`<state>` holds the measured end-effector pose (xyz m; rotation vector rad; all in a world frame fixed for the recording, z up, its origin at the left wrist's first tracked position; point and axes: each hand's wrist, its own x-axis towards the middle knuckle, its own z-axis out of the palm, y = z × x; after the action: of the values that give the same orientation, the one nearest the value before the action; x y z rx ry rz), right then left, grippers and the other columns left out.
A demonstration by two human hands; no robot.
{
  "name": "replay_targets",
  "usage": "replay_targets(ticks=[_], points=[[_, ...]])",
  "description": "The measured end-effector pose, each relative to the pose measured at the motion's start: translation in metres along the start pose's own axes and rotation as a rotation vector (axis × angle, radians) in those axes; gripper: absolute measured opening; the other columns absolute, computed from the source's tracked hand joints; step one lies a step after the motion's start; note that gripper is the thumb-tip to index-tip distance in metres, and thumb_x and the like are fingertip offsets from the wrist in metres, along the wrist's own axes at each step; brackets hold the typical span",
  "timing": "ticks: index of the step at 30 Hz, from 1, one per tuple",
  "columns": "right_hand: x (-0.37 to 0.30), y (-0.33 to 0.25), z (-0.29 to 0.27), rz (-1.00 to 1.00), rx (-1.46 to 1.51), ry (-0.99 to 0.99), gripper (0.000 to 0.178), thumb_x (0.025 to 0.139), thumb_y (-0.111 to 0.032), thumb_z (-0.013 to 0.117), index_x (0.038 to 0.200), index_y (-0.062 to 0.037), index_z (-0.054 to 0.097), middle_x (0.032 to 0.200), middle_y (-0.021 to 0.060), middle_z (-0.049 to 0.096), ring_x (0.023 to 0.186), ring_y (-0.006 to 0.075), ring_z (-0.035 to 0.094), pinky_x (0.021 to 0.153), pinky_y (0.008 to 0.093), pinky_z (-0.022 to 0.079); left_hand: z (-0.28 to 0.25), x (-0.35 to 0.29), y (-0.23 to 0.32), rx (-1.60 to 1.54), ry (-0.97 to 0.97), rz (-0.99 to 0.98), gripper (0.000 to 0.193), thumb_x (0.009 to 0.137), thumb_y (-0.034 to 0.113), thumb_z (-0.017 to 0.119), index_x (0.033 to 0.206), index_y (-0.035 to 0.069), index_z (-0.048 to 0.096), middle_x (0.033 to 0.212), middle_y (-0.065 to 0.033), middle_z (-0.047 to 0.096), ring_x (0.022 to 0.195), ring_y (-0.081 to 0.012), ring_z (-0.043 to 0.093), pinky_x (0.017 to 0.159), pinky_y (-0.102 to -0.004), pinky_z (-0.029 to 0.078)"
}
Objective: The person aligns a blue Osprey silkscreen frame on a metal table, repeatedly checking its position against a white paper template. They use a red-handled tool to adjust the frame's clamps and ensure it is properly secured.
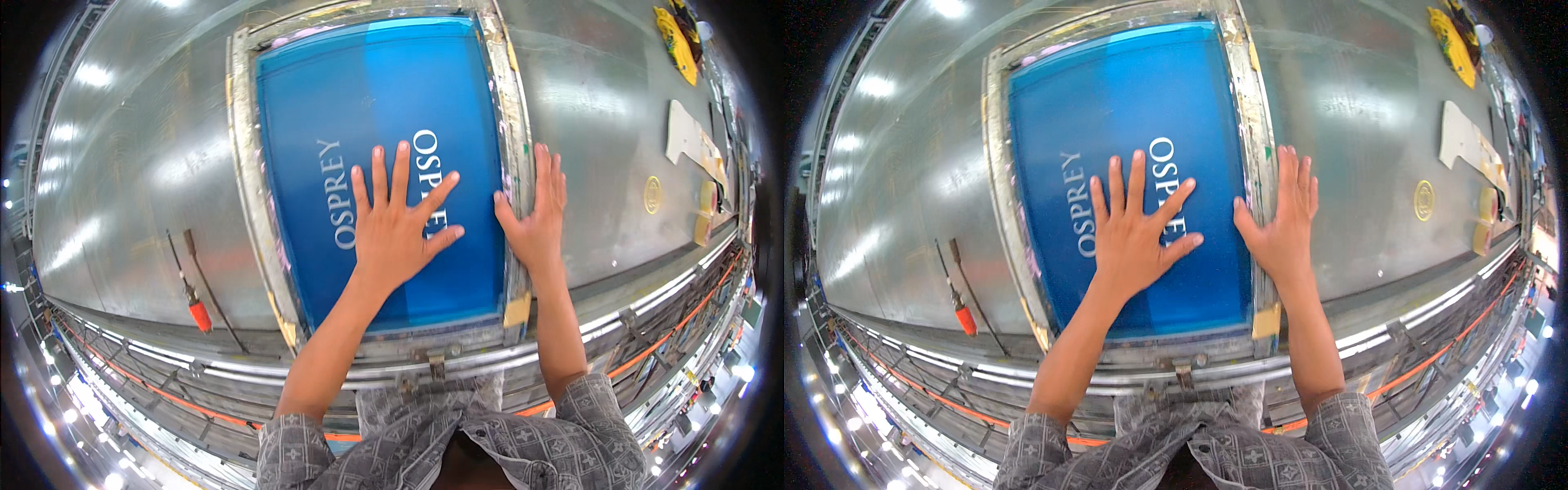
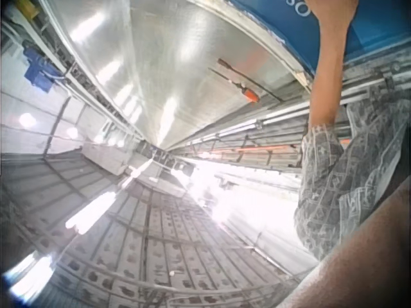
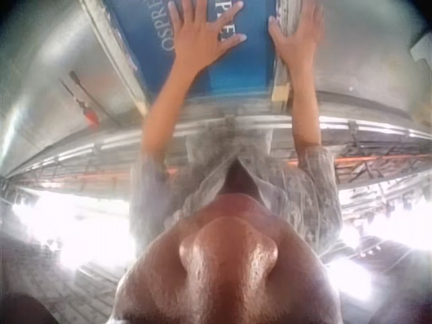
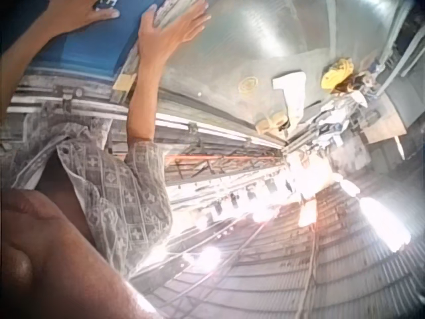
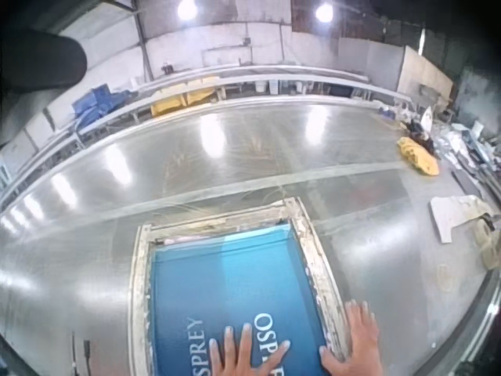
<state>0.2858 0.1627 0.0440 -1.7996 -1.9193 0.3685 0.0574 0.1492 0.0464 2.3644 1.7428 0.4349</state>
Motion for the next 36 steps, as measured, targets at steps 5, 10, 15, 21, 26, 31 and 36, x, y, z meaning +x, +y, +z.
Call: replay_targets(ticks=[5, 10, 15, 21, 26, 31, 36], points=[[-0.062, -0.051, -0.052, -0.030, -0.154, 0.111, 0.084, 0.089, -0.039, 0.066, 0.155, 0.0001, 0.030, 0.155, 0.0275, 0.038, 0.147, 0.0480, 0.029, 0.121, 0.0572, 0.018, -0.057, -0.099, 0.039, 0.000, 0.012, 0.020, 0.060, 0.092, 0.064, 0.055, 0.147, 0.041, 0.050, 0.166, -0.0217, 0.017, 0.150, -0.0520, 0.014, 0.115, -0.0709, 0.013], [-0.148, -0.073, -0.079, 0.119, -0.117, 0.106, 0.085, 0.092, -0.042, 0.062, 0.156, -0.0001, 0.024, 0.157, 0.0283, 0.033, 0.148, 0.0468, 0.025, 0.122, 0.0562, 0.017, -0.110, -0.221, 0.082, -0.042, -0.137, 0.024, 0.060, 0.093, 0.062, 0.056, 0.149, 0.041, 0.048, 0.167, -0.0212, 0.013, 0.151, -0.0516, 0.010, 0.116, -0.0701, 0.012], [-0.198, -0.097, -0.109, 0.134, -0.108, 0.082, 0.080, 0.091, -0.038, 0.062, 0.155, -0.0019, 0.029, 0.159, 0.0261, 0.032, 0.151, 0.0430, 0.023, 0.123, 0.0543, 0.014, -0.145, -0.263, 0.094, -0.029, -0.233, 0.040, 0.062, 0.094, 0.062, 0.055, 0.151, 0.040, 0.045, 0.167, -0.0228, 0.008, 0.151, -0.0530, 0.003, 0.118, -0.0691, 0.010], [-0.203, -0.077, -0.100, 0.171, -0.124, 0.097, 0.076, 0.090, -0.039, 0.063, 0.152, -0.0042, 0.036, 0.159, 0.0246, 0.032, 0.150, 0.0419, 0.024, 0.123, 0.0539, 0.015, -0.154, -0.239, 0.105, 0.060, -0.555, 0.023, 0.071, 0.093, 0.061, 0.057, 0.156, 0.039, 0.034, 0.167, -0.0261, 0.003, 0.151, -0.0552, 0.000, 0.118, -0.0691, 0.009], [-0.206, -0.071, -0.094, 0.161, -0.105, 0.085, 0.077, 0.089, -0.040, 0.064, 0.152, -0.0042, 0.037, 0.160, 0.0227, 0.032, 0.151, 0.0401, 0.024, 0.123, 0.0526, 0.014, -0.153, -0.232, 0.111, 0.053, -0.672, -0.009, 0.071, 0.094, 0.059, 0.059, 0.157, 0.037, 0.034, 0.166, -0.0280, 0.003, 0.150, -0.0567, 0.001, 0.115, -0.0724, 0.010], [-0.206, -0.069, -0.088, 0.152, -0.069, 0.079, 0.077, 0.089, -0.040, 0.065, 0.152, -0.0047, 0.038, 0.161, 0.0212, 0.033, 0.151, 0.0386, 0.024, 0.123, 0.0519, 0.013, -0.145, -0.238, 0.104, 0.045, -0.615, 0.001, 0.070, 0.094, 0.057, 0.058, 0.157, 0.037, 0.035, 0.166, -0.0283, 0.005, 0.150, -0.0572, 0.002, 0.116, -0.0720, 0.011], [-0.204, -0.068, -0.088, 0.180, -0.059, 0.056, 0.078, 0.088, -0.041, 0.066, 0.152, -0.0052, 0.039, 0.161, 0.0203, 0.033, 0.151, 0.0373, 0.024, 0.123, 0.0507, 0.014, -0.121, -0.278, 0.085, -0.127, -0.118, 0.088, 0.059, 0.095, 0.047, 0.061, 0.151, 0.035, 0.047, 0.167, -0.0187, 0.015, 0.153, -0.0473, 0.009, 0.121, -0.0629, 0.010]])
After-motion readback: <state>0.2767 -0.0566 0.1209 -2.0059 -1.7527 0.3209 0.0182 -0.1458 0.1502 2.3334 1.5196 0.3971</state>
